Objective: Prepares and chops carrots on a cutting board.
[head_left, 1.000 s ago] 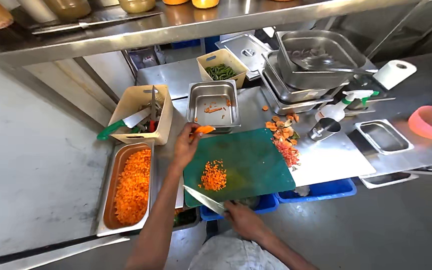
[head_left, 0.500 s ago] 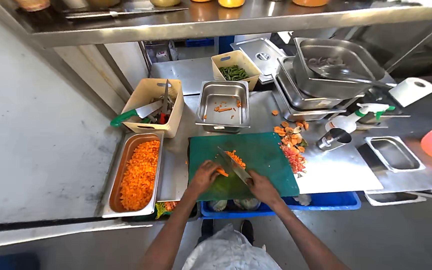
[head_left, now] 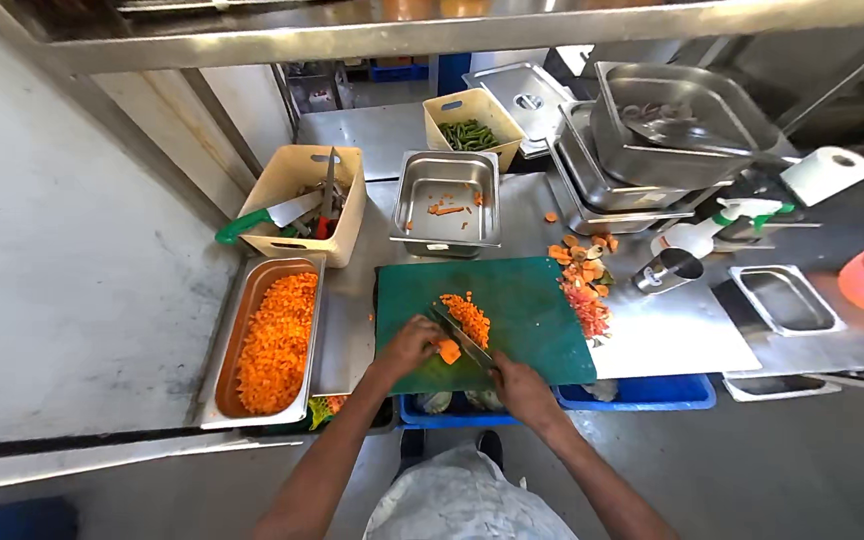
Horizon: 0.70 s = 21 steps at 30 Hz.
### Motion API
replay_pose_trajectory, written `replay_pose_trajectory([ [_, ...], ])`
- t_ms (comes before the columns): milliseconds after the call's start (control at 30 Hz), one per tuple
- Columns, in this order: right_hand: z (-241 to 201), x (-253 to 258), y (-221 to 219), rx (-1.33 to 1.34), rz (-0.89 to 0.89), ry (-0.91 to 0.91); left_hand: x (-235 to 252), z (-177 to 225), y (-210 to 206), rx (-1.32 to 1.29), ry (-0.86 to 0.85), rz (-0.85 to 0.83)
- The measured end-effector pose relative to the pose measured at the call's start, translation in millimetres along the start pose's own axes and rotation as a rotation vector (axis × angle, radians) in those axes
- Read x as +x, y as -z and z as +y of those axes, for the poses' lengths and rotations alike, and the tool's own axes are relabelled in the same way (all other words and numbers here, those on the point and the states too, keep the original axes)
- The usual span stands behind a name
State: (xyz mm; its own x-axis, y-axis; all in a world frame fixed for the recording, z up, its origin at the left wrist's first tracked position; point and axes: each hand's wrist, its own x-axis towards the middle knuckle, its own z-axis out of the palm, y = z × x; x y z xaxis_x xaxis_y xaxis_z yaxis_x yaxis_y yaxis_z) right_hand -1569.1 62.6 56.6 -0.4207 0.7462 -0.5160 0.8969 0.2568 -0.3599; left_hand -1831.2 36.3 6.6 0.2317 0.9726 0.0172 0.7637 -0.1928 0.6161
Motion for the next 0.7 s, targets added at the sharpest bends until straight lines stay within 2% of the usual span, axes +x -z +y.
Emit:
replay_pose_trajectory([
  [233,-4,-2,0,-0.037,-0.035,-0.008,6,-5,3,0.078,-0.177,-0.031],
  [500,-21,-8,3,-0.106,-0.122,-0.086,-3,-13,-13,0.083,-0.170,0.166],
  [700,-36,-14,16,-0.177,-0.151,-0.118,6,-12,3,0.106,-0.248,-0.006],
])
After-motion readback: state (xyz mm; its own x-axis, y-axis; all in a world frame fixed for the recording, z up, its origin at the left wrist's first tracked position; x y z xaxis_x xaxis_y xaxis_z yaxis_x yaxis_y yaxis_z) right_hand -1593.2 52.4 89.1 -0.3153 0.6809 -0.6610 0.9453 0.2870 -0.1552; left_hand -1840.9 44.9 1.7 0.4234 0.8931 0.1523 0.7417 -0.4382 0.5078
